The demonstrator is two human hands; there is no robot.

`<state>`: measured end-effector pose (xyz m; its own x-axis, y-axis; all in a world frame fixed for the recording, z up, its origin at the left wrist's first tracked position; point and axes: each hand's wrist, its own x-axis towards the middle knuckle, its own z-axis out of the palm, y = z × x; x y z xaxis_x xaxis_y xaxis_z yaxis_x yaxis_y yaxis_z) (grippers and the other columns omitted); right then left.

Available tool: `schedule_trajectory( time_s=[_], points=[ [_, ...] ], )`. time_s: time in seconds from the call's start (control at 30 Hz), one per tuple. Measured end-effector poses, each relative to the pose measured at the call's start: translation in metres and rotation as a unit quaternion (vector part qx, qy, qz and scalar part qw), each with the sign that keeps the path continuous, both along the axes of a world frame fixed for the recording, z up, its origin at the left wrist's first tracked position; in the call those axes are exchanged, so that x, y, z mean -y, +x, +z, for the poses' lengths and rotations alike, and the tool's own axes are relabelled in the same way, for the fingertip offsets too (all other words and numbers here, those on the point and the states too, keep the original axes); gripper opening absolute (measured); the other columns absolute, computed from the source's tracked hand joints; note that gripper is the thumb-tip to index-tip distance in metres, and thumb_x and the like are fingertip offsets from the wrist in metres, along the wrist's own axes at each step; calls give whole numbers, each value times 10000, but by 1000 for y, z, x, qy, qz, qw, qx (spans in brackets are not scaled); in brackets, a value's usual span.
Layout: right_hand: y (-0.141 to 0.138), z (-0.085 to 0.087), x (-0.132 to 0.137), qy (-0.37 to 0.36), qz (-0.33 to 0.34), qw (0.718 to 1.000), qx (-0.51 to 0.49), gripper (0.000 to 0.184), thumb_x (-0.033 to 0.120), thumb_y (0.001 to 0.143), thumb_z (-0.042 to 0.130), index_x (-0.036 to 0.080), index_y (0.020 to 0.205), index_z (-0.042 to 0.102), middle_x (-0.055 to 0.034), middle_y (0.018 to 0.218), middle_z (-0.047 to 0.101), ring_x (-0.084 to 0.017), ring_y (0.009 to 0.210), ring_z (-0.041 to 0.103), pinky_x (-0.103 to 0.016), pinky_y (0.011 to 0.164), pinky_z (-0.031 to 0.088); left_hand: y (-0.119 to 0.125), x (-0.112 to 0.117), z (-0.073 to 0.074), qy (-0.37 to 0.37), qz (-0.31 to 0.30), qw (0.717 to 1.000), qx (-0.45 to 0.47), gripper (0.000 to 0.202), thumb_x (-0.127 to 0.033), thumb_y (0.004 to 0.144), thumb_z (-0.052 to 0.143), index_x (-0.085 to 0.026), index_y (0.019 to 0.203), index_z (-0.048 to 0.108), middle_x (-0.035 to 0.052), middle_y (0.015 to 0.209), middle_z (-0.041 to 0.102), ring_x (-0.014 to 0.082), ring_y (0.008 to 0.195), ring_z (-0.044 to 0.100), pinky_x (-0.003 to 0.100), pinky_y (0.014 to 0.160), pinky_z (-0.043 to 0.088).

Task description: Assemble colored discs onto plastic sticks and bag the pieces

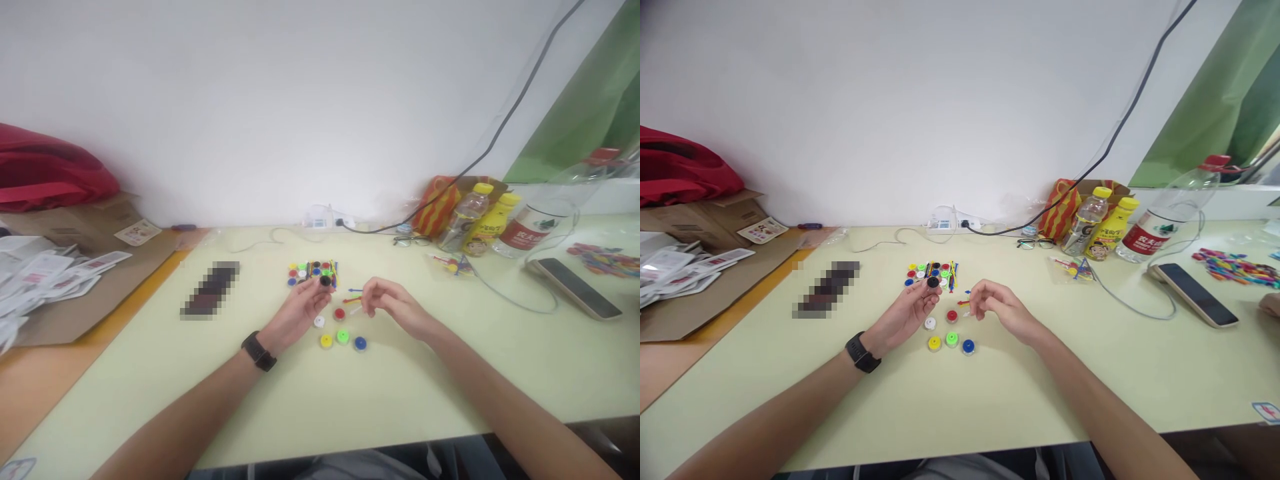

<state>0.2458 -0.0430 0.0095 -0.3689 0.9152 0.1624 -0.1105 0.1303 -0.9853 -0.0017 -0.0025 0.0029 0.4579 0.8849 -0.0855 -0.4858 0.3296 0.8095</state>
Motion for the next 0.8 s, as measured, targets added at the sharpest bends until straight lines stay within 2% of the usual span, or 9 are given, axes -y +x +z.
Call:
schedule_trajectory(
  time_s=[0.03, 0.1, 0.2, 0.3, 0.43, 0.53, 0.6, 0.7, 0.8],
  points=[
    [0, -1, -1, 9, -39, 999, 4, 152, 188, 775, 572, 207, 911, 639, -39, 806, 695, -190, 736, 607, -348, 719, 469, 0, 0, -1, 0, 1, 1000, -2, 205, -321, 917, 755, -127, 984, 752, 81, 1001, 766, 93, 803, 700, 174, 781, 563],
    [2, -4, -3, 22, -105, 994, 0, 236, 116, 688, 537, 209, 890, 617, -30, 770, 717, -186, 705, 625, -330, 680, 460, 0, 0, -2, -2, -2, 1000, -8, 194, -314, 924, 748, -136, 1001, 755, 89, 1041, 773, 97, 833, 710, 181, 815, 565],
    [8, -11, -7, 7, -165, 986, -34, 273, 101, 637, 501, 219, 868, 586, 25, 585, 649, -146, 511, 513, -282, 545, 369, 1, 0, -2, 4, -11, 1000, -18, 193, -308, 929, 742, -139, 1020, 762, 100, 1090, 774, 101, 863, 716, 192, 856, 567],
    [12, -17, -9, 7, -191, 979, -77, 272, 99, 580, 479, 215, 792, 604, 78, 439, 447, -108, 434, 310, -259, 492, 220, 1, 1, -1, 11, -18, 999, -27, 214, -268, 926, 745, -146, 1102, 758, 107, 1150, 764, 109, 895, 722, 208, 892, 565],
    [12, -17, -6, 30, -204, 974, -93, 152, 110, 542, 466, 214, 601, 559, 54, 441, 363, -105, 456, 249, -273, 497, 165, 2, 4, 0, 24, -31, 998, -44, 309, -232, 906, 764, -164, 1205, 727, 114, 1229, 741, 141, 977, 733, 256, 963, 550],
    [8, -13, -1, 65, -225, 971, -58, 168, 108, 576, 461, 217, 622, 581, 35, 475, 415, -120, 464, 305, -277, 488, 205, 4, 6, -2, 46, -40, 996, -66, 348, -251, 880, 793, -178, 1210, 712, 108, 1221, 746, 187, 1035, 741, 311, 993, 540],
    [3, -10, 3, 111, -233, 966, -9, 206, 103, 653, 473, 217, 714, 633, 15, 545, 503, -143, 507, 410, -288, 508, 298, 5, 8, -4, 75, -34, 992, -94, 362, -272, 857, 814, -189, 1194, 711, 99, 1191, 754, 211, 1021, 750, 326, 953, 556],
    [-6, -6, 9, 200, -210, 953, 91, 187, 133, 794, 543, 229, 879, 680, -32, 745, 642, -201, 682, 567, -354, 649, 450, 7, 10, -7, 140, -28, 979, -146, 362, -298, 851, 814, -191, 1183, 714, 104, 1176, 746, 214, 920, 762, 340, 871, 583],
    [-14, -6, 13, 274, -181, 931, 160, 158, 194, 881, 614, 250, 1011, 683, -67, 896, 679, -235, 804, 598, -396, 737, 483, 10, 13, -9, 184, -27, 967, -174, 335, -294, 841, 818, -184, 1141, 716, 99, 1145, 740, 206, 865, 757, 371, 858, 602]
  ],
)
